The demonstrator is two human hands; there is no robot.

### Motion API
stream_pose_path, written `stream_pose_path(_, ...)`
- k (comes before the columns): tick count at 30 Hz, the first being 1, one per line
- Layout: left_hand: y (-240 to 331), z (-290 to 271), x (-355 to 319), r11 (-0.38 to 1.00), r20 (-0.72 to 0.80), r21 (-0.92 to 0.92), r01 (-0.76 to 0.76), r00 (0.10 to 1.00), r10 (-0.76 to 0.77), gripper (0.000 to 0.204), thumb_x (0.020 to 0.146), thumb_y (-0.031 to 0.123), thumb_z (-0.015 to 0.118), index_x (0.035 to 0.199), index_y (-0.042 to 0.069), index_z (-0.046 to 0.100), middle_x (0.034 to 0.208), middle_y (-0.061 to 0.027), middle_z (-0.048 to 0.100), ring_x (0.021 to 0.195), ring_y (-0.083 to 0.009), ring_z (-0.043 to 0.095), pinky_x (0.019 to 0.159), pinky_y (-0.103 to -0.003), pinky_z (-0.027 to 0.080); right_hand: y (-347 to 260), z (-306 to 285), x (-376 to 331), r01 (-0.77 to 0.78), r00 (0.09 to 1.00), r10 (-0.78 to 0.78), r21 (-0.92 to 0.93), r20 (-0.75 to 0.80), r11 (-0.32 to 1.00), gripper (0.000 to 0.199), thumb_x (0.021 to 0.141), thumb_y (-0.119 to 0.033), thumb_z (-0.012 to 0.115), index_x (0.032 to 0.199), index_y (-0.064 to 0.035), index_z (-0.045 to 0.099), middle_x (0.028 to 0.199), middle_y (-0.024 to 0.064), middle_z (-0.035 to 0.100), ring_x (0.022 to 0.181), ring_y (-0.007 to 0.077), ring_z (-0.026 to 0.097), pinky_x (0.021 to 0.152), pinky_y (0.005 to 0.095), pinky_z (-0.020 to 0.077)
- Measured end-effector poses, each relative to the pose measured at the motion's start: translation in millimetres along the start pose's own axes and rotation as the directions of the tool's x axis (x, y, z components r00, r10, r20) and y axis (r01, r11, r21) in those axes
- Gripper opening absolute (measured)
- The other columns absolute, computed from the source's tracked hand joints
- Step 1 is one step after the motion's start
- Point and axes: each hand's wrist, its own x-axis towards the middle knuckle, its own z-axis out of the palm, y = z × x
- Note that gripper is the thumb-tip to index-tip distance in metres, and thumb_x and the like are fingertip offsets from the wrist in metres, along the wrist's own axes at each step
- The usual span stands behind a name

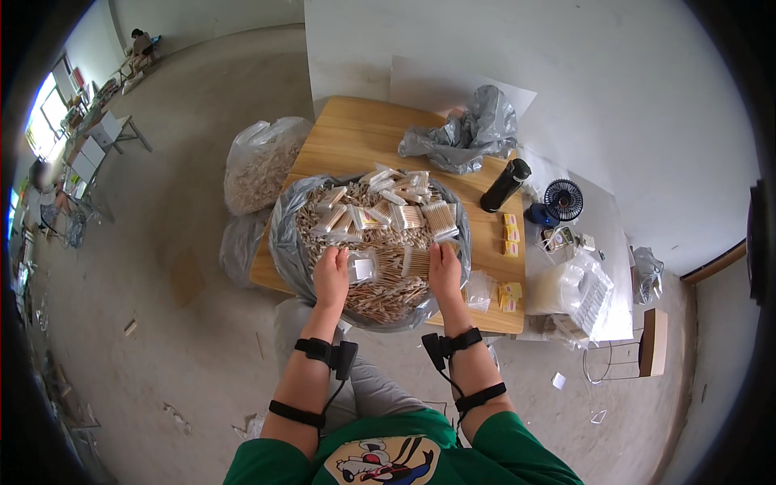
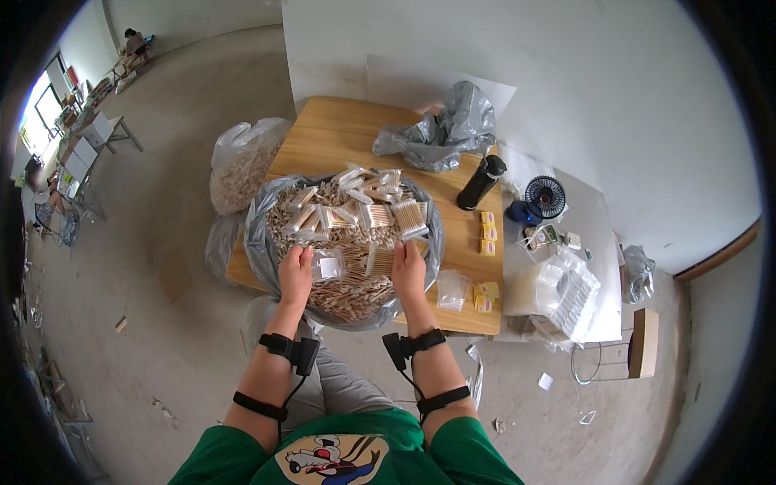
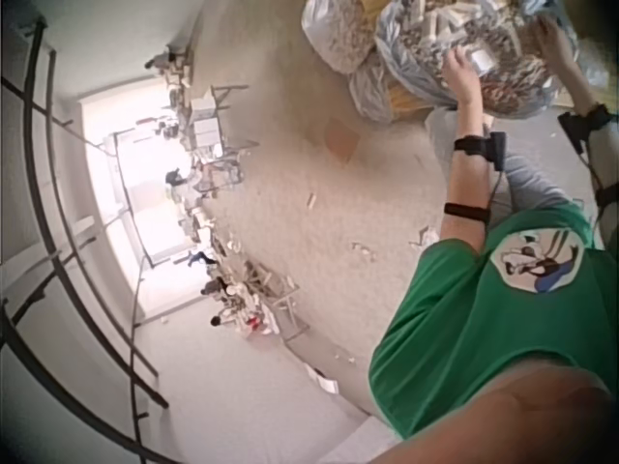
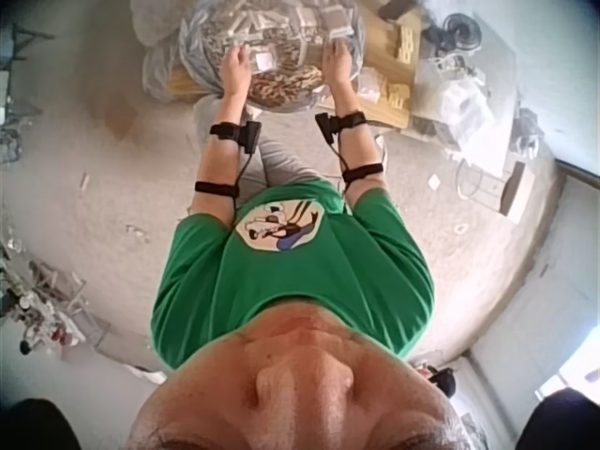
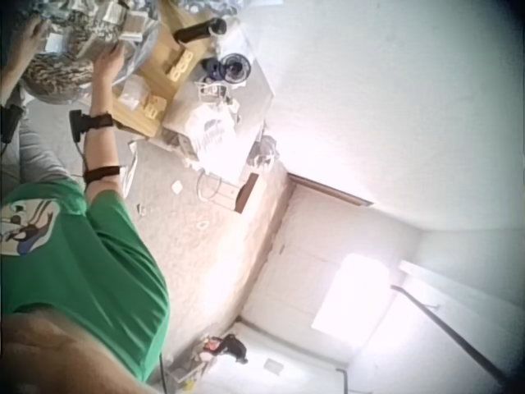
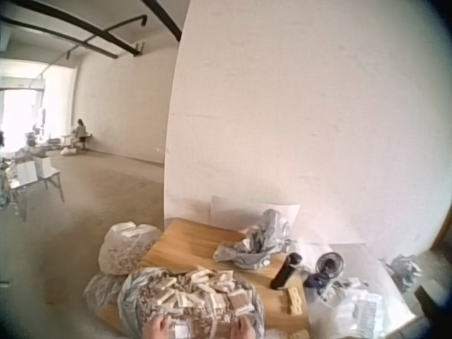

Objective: The recorder is packaging small sachets into plastic bags at a workstation.

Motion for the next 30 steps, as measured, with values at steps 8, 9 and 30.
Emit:
stream_pose_path(8, 41, -18, 9, 0.981, 0.025, 0.108, -0.162, 0.987, 0.160, 0.023, 0.084, 0.025, 0.064, 0.078, 0.005, 0.054, 0.069, -0.0145, 0.059, 0.065, -0.0351, 0.058, 0.056, -0.041, 0.044, -21, 14, -25, 0.496, 0.868, -0.487, -0.225, 0.098, 0.839, 0.031, 0.072, -0.004, 0.062, 0.102, -0.0016, 0.054, 0.097, 0.0163, 0.057, 0.096, 0.0358, 0.052, 0.087, 0.0432, 0.0415)
stream_pose_path(9, 47, -21, 13, 0.977, 0.030, 0.121, -0.176, 0.984, 0.174, 0.022, 0.084, 0.024, 0.065, 0.078, 0.005, 0.055, 0.069, -0.0137, 0.060, 0.065, -0.0343, 0.058, 0.056, -0.041, 0.044, -25, 21, -30, 0.555, 0.830, -0.534, -0.145, 0.160, 0.819, 0.038, 0.069, -0.003, 0.065, 0.104, -0.0018, 0.053, 0.099, 0.0158, 0.057, 0.098, 0.0353, 0.052, 0.087, 0.0418, 0.0421)
stream_pose_path(30, 18, -57, 16, 0.954, -0.093, -0.262, 0.148, 0.980, -0.177, 0.029, 0.088, 0.027, 0.063, 0.077, 0.001, 0.055, 0.062, -0.0047, 0.057, 0.056, -0.0109, 0.052, 0.054, -0.028, 0.041, -23, 54, -35, 0.437, 0.890, -0.446, 0.106, 0.094, 0.893, 0.021, 0.078, 0.000, 0.061, 0.099, -0.0022, 0.062, 0.086, 0.0065, 0.064, 0.088, 0.0244, 0.061, 0.077, 0.0345, 0.0475)
